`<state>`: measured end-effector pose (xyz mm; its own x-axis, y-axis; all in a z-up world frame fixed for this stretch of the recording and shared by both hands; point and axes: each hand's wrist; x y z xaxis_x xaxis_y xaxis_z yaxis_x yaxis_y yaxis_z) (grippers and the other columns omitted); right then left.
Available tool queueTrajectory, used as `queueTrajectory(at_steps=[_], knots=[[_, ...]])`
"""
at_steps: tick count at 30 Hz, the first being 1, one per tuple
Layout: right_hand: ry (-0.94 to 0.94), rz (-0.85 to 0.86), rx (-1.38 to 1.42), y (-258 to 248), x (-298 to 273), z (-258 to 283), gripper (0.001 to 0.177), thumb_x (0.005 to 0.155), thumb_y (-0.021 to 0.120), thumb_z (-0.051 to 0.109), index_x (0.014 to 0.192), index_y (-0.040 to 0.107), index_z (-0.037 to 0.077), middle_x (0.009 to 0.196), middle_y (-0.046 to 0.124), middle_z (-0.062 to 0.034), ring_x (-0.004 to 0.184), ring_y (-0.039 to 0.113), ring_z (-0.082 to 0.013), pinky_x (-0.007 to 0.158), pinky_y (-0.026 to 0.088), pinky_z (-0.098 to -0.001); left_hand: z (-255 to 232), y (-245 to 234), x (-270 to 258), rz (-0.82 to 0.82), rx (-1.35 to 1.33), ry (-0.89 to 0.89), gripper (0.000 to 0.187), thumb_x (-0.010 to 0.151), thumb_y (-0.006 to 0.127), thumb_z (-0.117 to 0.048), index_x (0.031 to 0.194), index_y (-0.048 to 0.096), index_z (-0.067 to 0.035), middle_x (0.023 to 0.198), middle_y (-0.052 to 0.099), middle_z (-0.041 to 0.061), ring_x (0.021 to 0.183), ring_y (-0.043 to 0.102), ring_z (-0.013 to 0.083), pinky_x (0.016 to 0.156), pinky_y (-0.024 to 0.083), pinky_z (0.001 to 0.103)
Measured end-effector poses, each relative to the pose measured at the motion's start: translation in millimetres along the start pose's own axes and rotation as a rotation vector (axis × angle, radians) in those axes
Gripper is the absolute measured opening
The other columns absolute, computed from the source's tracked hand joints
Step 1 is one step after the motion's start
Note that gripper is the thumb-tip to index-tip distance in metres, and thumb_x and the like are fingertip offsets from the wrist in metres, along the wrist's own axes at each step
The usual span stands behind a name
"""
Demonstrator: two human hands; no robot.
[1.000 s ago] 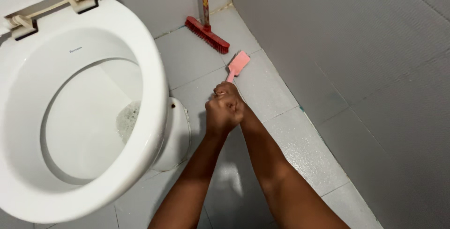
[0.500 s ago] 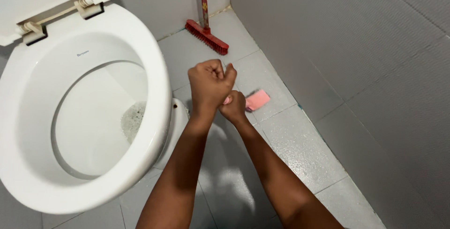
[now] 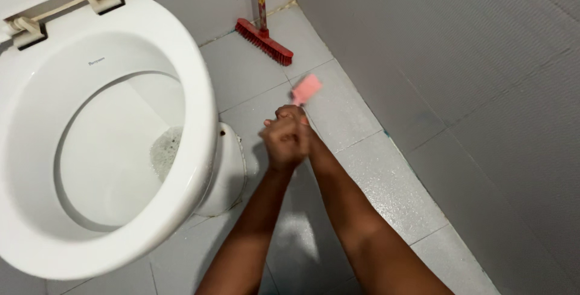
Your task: The person uses a pink scrub brush to clean around the base of the toilet and then uses a broom with a patterned handle to scrub the floor tiles and corners.
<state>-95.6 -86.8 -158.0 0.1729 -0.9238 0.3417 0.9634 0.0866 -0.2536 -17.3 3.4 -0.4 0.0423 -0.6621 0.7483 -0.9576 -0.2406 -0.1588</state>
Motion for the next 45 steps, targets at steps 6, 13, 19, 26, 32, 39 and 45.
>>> queueTrajectory(at_steps=[6, 13, 19, 26, 32, 39, 45], knots=[[-0.263, -0.181, 0.830, 21.3, -21.5, -19.3, 0.017, 0.105, 0.059, 0.021, 0.103, 0.057, 0.004, 0.094, 0.053, 0.0012, 0.086, 0.051, -0.0085, 0.098, 0.058, -0.0359, -7.4, 15.0, 6.7, 0.075, 0.065, 0.128, 0.037, 0.093, 0.066, -0.003, 0.060, 0.048, -0.005, 0.062, 0.055, 0.007, 0.059, 0.055, 0.0196, 0.072, 0.049, 0.032], [0.056, -0.155, 0.385, 2.8, -11.8, 23.4, 0.020, 0.096, 0.065, 0.024, 0.091, 0.061, 0.005, 0.084, 0.060, 0.0026, 0.078, 0.059, -0.0078, 0.068, 0.050, -0.0280, -28.6, 2.8, 65.0, 0.032, -0.071, -0.247, 0.046, 0.098, 0.065, -0.001, 0.061, 0.039, -0.002, 0.053, 0.038, 0.000, 0.052, 0.031, 0.0054, 0.048, 0.026, 0.028], [0.110, -0.031, 0.365, -20.5, -3.5, 30.4, 0.020, 0.094, 0.061, 0.026, 0.088, 0.061, 0.007, 0.080, 0.065, 0.0036, 0.075, 0.063, -0.0070, 0.063, 0.051, -0.0262, -28.3, 0.1, 56.9, 0.121, -0.198, -0.312, 0.048, 0.097, 0.065, -0.002, 0.056, 0.040, -0.005, 0.053, 0.043, -0.006, 0.049, 0.034, 0.0033, 0.047, 0.027, 0.027], [0.076, 0.117, -0.147, -38.5, -1.3, -51.7, 0.042, 0.089, 0.069, 0.015, 0.062, 0.041, 0.002, 0.061, 0.043, -0.0060, 0.062, 0.044, -0.0095, 0.052, 0.039, -0.0320, 0.6, 14.1, 0.7, 0.055, -0.010, -0.102, 0.048, 0.098, 0.064, 0.000, 0.062, 0.032, -0.002, 0.055, 0.035, -0.001, 0.052, 0.030, 0.0065, 0.057, 0.035, 0.028], [0.151, -0.032, -0.127, -30.0, -17.8, 8.8, 0.023, 0.068, 0.082, 0.018, 0.063, 0.066, 0.002, 0.057, 0.066, -0.0122, 0.052, 0.062, -0.0177, 0.051, 0.048, -0.0375, 8.6, -8.4, 24.7, 0.068, -0.274, -0.237, 0.032, 0.093, 0.059, 0.002, 0.062, 0.050, -0.001, 0.062, 0.058, -0.002, 0.059, 0.051, 0.0060, 0.088, 0.050, 0.032], [0.185, -0.072, -0.554, -4.2, -90.3, 61.6, 0.016, 0.073, 0.071, 0.022, 0.066, 0.072, 0.008, 0.066, 0.069, -0.0169, 0.060, 0.067, -0.0357, 0.061, 0.052, -0.0467, 18.7, -66.6, 26.8, -0.017, -0.004, -0.667, 0.052, 0.101, 0.061, -0.006, 0.056, 0.035, -0.005, 0.048, 0.035, -0.003, 0.043, 0.031, 0.0064, 0.042, 0.024, 0.030], [0.139, -0.024, -0.538, -7.7, -81.6, 58.2, 0.035, 0.087, 0.071, 0.029, 0.059, 0.065, 0.008, 0.059, 0.065, -0.0165, 0.053, 0.063, -0.0350, 0.055, 0.048, -0.0459, 0.8, -66.2, -10.9, -0.047, -0.029, -0.520, 0.051, 0.099, 0.061, -0.002, 0.057, 0.033, -0.006, 0.051, 0.034, -0.003, 0.049, 0.028, 0.0052, 0.046, 0.025, 0.027]])
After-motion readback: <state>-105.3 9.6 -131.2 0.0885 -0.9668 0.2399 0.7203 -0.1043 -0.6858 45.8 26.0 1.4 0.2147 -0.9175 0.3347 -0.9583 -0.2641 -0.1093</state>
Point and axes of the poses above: each hand's wrist, its own x-axis towards the middle knuckle, its own y-axis out of the palm, z = x × y
